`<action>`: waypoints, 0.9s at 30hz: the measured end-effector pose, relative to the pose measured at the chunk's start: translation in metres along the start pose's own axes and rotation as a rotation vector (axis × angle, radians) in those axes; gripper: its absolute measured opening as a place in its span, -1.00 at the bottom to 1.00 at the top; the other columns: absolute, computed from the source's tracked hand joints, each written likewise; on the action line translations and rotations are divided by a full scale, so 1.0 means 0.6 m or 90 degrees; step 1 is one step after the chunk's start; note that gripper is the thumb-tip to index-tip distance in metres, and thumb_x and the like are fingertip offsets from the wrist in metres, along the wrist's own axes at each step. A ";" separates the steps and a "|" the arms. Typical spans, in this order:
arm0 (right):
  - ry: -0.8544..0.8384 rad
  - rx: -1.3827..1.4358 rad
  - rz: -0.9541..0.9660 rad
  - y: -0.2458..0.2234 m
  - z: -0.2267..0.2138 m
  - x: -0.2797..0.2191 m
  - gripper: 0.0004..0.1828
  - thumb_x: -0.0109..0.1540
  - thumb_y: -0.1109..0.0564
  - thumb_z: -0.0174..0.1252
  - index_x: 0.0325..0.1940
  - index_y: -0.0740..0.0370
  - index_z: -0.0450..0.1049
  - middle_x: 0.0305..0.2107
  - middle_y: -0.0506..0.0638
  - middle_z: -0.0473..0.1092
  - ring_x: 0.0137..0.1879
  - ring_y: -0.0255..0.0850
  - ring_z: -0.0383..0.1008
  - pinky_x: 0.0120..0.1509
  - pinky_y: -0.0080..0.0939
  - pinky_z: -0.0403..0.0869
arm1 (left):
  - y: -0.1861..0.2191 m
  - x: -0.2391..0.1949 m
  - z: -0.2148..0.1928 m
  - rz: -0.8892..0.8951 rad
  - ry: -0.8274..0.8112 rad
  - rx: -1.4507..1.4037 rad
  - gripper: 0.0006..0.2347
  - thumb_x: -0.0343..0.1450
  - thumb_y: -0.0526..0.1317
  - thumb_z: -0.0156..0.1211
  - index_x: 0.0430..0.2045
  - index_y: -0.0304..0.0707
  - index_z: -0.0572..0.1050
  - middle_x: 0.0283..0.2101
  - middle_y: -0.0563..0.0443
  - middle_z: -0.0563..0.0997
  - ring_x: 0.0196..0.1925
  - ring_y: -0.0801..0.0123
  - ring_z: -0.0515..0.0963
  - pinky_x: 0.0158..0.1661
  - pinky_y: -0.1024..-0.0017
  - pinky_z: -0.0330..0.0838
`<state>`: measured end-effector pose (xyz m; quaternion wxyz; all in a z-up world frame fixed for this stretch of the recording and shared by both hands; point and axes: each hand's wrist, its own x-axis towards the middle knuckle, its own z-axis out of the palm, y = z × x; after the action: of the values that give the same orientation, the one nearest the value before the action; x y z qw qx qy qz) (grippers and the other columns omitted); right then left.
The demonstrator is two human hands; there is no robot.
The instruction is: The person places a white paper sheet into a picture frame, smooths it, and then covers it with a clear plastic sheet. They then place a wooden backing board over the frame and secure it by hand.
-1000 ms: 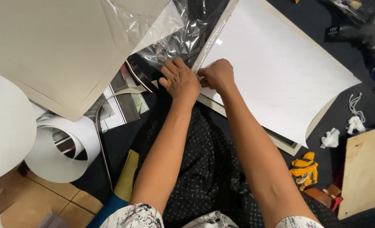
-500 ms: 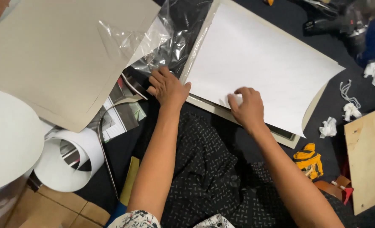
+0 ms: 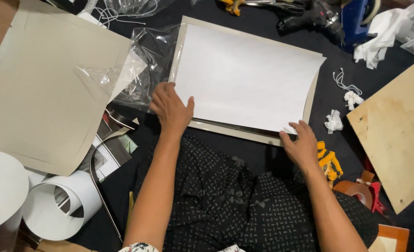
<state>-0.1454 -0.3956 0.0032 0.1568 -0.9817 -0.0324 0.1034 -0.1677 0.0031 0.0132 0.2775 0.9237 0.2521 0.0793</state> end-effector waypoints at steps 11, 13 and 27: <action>-0.062 -0.025 0.054 0.033 -0.025 0.049 -0.44 0.32 -0.46 0.07 0.19 -0.14 0.59 0.05 0.04 0.54 0.21 0.11 0.49 0.21 0.22 0.40 | -0.158 0.057 -0.019 -0.526 0.295 -0.399 -0.30 0.46 0.09 0.39 0.24 -0.49 0.15 0.28 -0.47 0.20 0.43 -0.10 0.20 0.32 0.01 0.20; -0.069 0.028 0.043 0.023 -0.040 0.048 -0.45 0.34 -0.37 0.11 0.18 -0.01 0.61 0.03 0.19 0.55 0.20 0.23 0.49 0.24 0.26 0.41 | -0.155 0.071 -0.028 -0.521 0.322 -0.426 -0.38 0.47 0.04 0.36 0.22 -0.47 0.25 0.25 -0.40 0.35 0.39 -0.06 0.35 0.30 0.05 0.29; -0.117 0.122 0.024 -0.023 -0.045 0.056 -0.42 0.33 -0.25 0.10 0.22 0.20 0.57 0.05 0.26 0.52 0.25 0.28 0.46 0.31 0.25 0.40 | 0.110 0.075 -0.043 0.240 0.155 -0.321 -0.94 0.43 -0.34 0.34 -0.38 -0.20 0.55 -0.21 -0.11 0.68 0.17 0.00 0.56 0.21 0.11 0.35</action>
<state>-0.1075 -0.3875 0.0260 0.2445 -0.9489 -0.0179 0.1988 -0.1086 -0.0096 0.0713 0.4454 0.8402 0.0805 0.2986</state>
